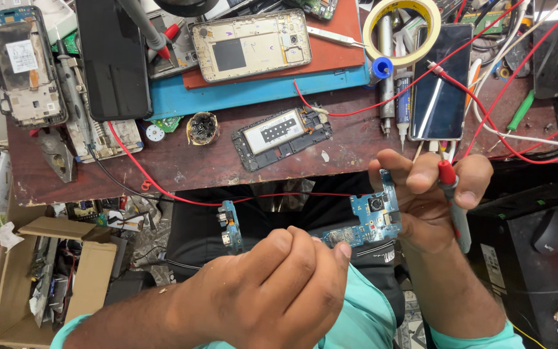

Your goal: The person uses a multimeter to test points on a small blue circuit board, then uses pliers to remove a component. They solder a wire onto the board and continue testing with the multimeter.

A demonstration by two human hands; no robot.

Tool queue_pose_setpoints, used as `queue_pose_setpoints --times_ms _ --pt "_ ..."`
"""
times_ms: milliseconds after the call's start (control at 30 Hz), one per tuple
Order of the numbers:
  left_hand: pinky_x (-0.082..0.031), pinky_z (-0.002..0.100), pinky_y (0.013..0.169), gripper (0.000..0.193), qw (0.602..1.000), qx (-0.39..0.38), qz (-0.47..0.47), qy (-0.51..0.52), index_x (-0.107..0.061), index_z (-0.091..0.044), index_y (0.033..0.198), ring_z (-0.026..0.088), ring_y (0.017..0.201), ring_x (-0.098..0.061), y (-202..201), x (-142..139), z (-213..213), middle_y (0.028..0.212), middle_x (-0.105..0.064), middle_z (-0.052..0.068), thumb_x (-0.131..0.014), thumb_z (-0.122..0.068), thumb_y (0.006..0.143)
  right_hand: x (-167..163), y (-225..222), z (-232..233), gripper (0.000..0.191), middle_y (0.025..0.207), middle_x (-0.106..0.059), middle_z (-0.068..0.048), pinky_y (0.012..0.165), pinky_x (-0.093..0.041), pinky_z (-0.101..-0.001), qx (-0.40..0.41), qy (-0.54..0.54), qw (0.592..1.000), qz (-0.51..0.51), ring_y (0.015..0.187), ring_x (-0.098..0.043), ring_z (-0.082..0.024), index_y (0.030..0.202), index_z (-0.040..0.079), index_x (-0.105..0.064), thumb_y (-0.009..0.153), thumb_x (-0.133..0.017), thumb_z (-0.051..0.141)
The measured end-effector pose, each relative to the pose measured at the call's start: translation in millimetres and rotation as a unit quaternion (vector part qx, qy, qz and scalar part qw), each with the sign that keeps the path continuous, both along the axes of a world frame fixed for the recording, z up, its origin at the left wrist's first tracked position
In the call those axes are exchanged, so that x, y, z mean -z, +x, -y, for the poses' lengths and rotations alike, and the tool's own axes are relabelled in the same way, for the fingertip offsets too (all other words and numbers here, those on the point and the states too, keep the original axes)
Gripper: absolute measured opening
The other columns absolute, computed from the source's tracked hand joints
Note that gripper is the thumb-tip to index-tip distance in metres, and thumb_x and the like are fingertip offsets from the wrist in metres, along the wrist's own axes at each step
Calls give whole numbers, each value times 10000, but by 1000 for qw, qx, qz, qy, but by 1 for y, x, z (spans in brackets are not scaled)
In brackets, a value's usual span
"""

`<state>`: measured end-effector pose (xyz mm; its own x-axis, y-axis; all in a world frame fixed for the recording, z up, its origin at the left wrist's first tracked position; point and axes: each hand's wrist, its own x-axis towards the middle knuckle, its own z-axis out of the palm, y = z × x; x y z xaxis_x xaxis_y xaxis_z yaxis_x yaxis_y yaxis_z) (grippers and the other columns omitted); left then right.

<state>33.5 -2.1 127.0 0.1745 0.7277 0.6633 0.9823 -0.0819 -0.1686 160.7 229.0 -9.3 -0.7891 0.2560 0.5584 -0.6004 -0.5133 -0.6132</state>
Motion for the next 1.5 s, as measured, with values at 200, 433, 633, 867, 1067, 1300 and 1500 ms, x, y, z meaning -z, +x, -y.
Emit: queue_pose_setpoints --times_ms 200,433,633,867,1067,1300,1500 --pt "-526 263 670 127 1000 10 -16 7 -628 11 892 184 757 -661 -1 3 0 844 -620 63 -710 -62 956 -2 -1 -1 575 1403 -637 -88 1261 -370 -505 5 12 1000 -5 1490 -478 -337 1233 258 -516 893 -679 -176" --pt "-512 302 650 267 994 2 102 -47 -686 45 1180 177 731 -637 -1 7 3 906 -659 90 -679 -73 940 -11 -7 6 444 1301 -692 -125 1091 -570 -480 86 50 995 23 1226 -693 -306 1222 180 -491 918 -745 -21" --pt "-537 320 713 294 798 -34 594 -95 -679 -2 1228 189 783 -697 -9 55 -6 869 -683 61 -626 -83 951 -7 -25 -4 214 1162 -705 -182 923 -619 -394 258 95 902 333 1017 -738 -260 1254 61 -542 1063 -599 140" --pt "-537 274 556 274 421 46 905 -47 -567 -17 1254 132 664 -655 -58 139 -39 858 -652 80 -606 -154 1020 13 -41 -37 380 790 -675 -104 597 -482 -295 203 39 884 419 643 -601 -158 988 58 -584 1139 -485 393" --pt "-555 292 517 293 403 124 906 -16 -520 -30 1274 184 614 -695 -72 173 -36 850 -678 128 -583 -154 1016 -11 -83 -61 545 607 -615 -82 568 -464 -348 246 395 668 580 585 -596 -199 687 27 -662 1013 -562 452" --pt "-564 305 512 286 398 138 907 -20 -516 -27 1264 203 605 -699 -76 176 -32 836 -675 140 -580 -142 1010 -82 -170 -102 328 836 -754 -116 612 -564 -447 510 707 275 405 793 -735 -330 899 164 -791 809 -786 479" --pt "-551 299 517 260 417 154 895 -41 -519 -19 1249 198 618 -696 -75 180 -32 858 -674 134 -578 -120 1016 -104 -223 -78 213 848 -749 -110 672 -568 -430 378 802 257 385 836 -740 -301 844 134 -798 814 -771 343"
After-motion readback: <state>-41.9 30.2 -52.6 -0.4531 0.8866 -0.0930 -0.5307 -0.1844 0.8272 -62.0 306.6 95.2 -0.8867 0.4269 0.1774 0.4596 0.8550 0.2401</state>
